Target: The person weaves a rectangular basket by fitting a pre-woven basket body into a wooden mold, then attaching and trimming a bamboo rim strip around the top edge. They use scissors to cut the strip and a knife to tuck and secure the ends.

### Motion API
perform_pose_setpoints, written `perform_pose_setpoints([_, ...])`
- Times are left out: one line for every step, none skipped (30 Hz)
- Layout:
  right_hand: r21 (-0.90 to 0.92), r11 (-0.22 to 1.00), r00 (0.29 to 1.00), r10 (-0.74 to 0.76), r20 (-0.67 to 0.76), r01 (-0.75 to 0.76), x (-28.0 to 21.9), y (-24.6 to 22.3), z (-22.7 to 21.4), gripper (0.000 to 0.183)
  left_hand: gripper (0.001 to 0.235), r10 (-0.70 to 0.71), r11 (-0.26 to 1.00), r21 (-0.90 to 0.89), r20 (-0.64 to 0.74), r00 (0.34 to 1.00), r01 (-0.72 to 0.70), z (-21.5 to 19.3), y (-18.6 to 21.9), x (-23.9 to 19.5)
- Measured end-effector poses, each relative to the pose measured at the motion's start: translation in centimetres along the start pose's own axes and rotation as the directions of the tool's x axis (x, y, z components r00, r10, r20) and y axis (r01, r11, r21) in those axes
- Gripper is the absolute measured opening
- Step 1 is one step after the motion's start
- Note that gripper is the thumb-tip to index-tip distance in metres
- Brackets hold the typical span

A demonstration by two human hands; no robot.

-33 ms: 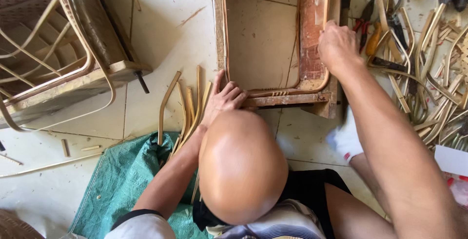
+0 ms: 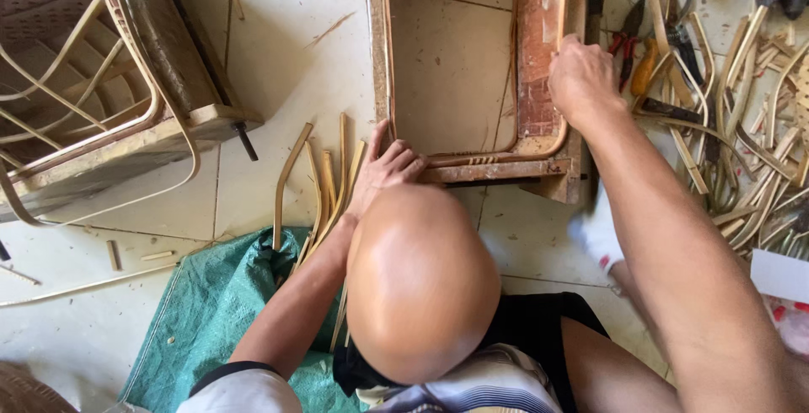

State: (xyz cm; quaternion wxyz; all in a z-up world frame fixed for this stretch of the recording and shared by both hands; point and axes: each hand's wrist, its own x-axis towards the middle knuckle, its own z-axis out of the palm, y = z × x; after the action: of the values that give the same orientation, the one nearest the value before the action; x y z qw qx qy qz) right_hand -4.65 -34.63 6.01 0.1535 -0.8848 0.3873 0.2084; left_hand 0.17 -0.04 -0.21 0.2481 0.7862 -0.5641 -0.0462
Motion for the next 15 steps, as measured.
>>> perform_pose_setpoints([0.004, 1.000, 1.000, -0.007, -0.003, 0.007, -0.4, -0.2, -0.3, 0.028, 0.035, -0.005, 1.000, 0.012, 0.049, 0.999, 0.005, 0.1, -0.2, 0.0])
perform_pose_setpoints([0.012, 1.000, 1.000, -0.010, -0.008, 0.010, -0.7, -0.3, -0.4, 0.028, 0.033, -0.005, 1.000, 0.025, 0.101, 0.995, 0.003, 0.2, -0.4, 0.1])
perform_pose_setpoints([0.011, 1.000, 1.000, -0.025, -0.016, 0.025, -0.6, -0.4, -0.5, 0.027, 0.032, 0.001, 1.000, 0.022, 0.058, 0.998, -0.002, 0.3, -0.5, 0.2])
perform_pose_setpoints([0.011, 0.999, 0.999, -0.036, -0.020, 0.036, -0.4, -0.3, -0.5, 0.027, 0.032, 0.006, 1.000, 0.014, 0.018, 1.000, -0.007, 0.5, -0.5, 0.0])
perform_pose_setpoints([0.010, 0.999, 0.999, -0.047, -0.024, 0.047, -0.1, 0.0, -0.5, 0.027, 0.031, 0.012, 1.000, 0.007, -0.021, 1.000, -0.012, 0.7, -0.5, 0.0])
perform_pose_setpoints([-0.004, 0.999, 0.999, -0.054, -0.005, 0.054, 0.4, 0.4, -0.4, 0.026, 0.034, 0.015, 1.000, 0.017, -0.035, 0.999, -0.015, 0.9, -0.4, 0.0])
perform_pose_setpoints([-0.017, 0.998, 0.998, -0.060, 0.014, 0.061, 1.1, 0.7, -0.1, 0.025, 0.037, 0.019, 0.999, 0.027, -0.050, 0.999, -0.018, 1.1, -0.2, 0.0])
perform_pose_setpoints([-0.030, 0.997, 0.997, -0.068, 0.039, 0.069, 1.5, 1.0, 0.5, 0.025, 0.040, 0.018, 0.999, 0.036, -0.060, 0.998, -0.016, 1.0, 0.0, -0.2])
perform_pose_setpoints([-0.030, 0.999, 0.998, -0.033, 0.047, 0.034, 1.9, 1.3, 1.3, 0.025, 0.041, 0.030, 0.999, 0.019, -0.069, 0.997, -0.029, 0.8, 0.2, -0.5])
perform_pose_setpoints([-0.030, 1.000, 0.999, -0.003, 0.048, 0.005, 2.6, 1.4, 1.7, 0.025, 0.042, 0.043, 0.999, 0.009, -0.085, 0.995, -0.042, 0.5, 0.3, -0.6])
perform_pose_setpoints([-0.031, 0.999, 0.998, 0.026, 0.050, -0.025, 3.2, 1.5, 2.0, 0.027, 0.042, 0.055, 0.998, -0.002, -0.100, 0.993, -0.056, 0.0, 0.3, -0.5])
perform_pose_setpoints([-0.164, 0.985, 0.999, -0.044, 0.004, 0.044, 3.8, 1.6, 2.1, 0.025, 0.042, 0.036, 0.999, -0.033, -0.085, 0.996, -0.039, -0.3, 0.5, -0.3])
perform_pose_setpoints([-0.296, 0.949, 0.992, -0.121, -0.033, 0.106, 4.1, 2.0, 1.9, 0.023, 0.043, 0.017, 0.998, -0.065, -0.070, 0.997, -0.022, -0.5, 0.7, 0.0])
perform_pose_setpoints([-0.421, 0.892, 0.976, -0.210, -0.058, 0.167, 4.5, 2.0, 1.7, 0.022, 0.043, -0.006, 0.996, -0.089, -0.054, 0.999, 0.001, -0.8, 0.7, 0.2])
perform_pose_setpoints([-0.400, 0.895, 0.975, -0.220, -0.013, 0.197, 4.8, 2.1, 1.3, 0.025, 0.044, -0.008, 0.996, -0.089, -0.056, 0.998, 0.003, -1.2, 0.8, 0.2])
